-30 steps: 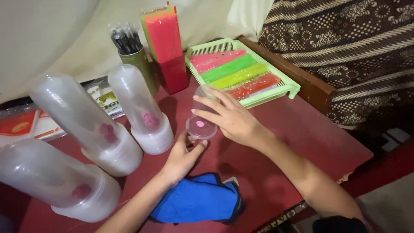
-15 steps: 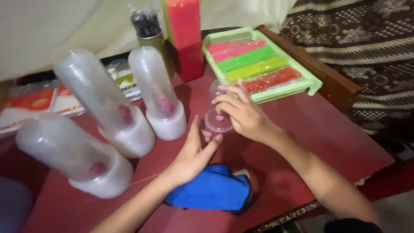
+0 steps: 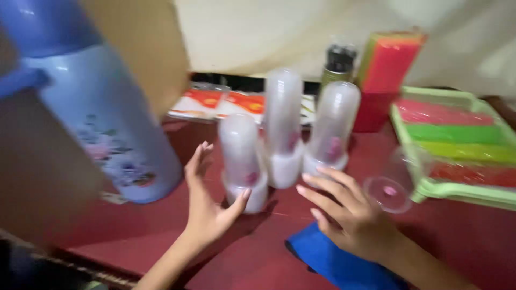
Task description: Wiping and cleaning plastic cups using a cloth
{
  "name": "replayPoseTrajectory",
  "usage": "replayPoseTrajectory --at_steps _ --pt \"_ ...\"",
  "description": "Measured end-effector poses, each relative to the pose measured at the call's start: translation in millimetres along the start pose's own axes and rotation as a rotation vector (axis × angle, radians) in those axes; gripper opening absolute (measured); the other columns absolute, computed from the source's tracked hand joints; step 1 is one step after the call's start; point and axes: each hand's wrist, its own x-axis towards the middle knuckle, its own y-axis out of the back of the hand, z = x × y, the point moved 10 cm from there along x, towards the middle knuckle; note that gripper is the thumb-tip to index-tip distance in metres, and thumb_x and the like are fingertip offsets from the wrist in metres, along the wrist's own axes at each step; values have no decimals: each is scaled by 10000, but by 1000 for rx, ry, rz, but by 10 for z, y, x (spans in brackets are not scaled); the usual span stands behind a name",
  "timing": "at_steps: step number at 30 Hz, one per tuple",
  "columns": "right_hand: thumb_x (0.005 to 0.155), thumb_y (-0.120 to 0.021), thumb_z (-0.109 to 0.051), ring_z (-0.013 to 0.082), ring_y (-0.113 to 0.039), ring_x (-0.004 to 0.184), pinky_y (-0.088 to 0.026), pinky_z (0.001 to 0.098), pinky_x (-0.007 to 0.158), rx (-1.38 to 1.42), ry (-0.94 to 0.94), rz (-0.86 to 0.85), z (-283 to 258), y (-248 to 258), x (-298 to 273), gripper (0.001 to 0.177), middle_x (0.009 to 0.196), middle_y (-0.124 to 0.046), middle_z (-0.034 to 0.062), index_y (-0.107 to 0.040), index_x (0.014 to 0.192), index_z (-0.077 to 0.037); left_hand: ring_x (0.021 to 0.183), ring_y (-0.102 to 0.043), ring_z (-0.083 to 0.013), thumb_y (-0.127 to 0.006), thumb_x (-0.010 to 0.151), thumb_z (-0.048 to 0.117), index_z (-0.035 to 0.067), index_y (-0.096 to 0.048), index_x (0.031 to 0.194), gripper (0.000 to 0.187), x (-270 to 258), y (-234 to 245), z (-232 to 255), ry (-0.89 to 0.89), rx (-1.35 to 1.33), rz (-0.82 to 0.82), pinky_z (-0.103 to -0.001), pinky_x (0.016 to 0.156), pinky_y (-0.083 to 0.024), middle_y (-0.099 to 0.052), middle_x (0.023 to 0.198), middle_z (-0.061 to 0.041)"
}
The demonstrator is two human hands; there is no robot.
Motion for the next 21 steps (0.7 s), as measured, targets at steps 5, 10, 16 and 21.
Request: replayPoseTrajectory --at_steps 5,10,16,21 --pt "947 -752 -224 409 -406 1498 -364 534 1257 191 -10 84 -87 -292 643 629 1591 -399 203 -470 1496 -106 1328 -428 -215 -843 754 395 82 -322 1426 905 -31 -253 -700 267 -173 -262 -365 1124 -346 -433 1433 -132" --pt "880 -825 -307 412 -314 1549 -295 503 1281 220 -96 99 -38 -684 1044 817 1643 -278 248 -378 1538 -121 1332 -523 -163 -835 769 381 86 -397 1483 889 -241 -524 -936 436 -309 -482 -327 1159 -374 -550 1471 -89" --pt "779 -897 -339 329 -425 1479 -321 425 1227 458 -476 206 319 -1000 997 1033 1556 -405 183 -262 1553 -85 1318 -526 -133 -862 716 325 113 -417 1481 910 -365 -613 -1076 548 -361 -479 -312 1144 -404 -577 1446 -53" --pt "759 -894 -249 500 -435 1420 -313 583 1192 706 -588 206 450 -1132 980 1003 1488 -424 270 -281 1543 -127 1404 -498 -263 -953 675 232 125 -414 1530 1016 -435 -713 -1278 491 -322 -523 -454 1210 -329 -563 1422 -148"
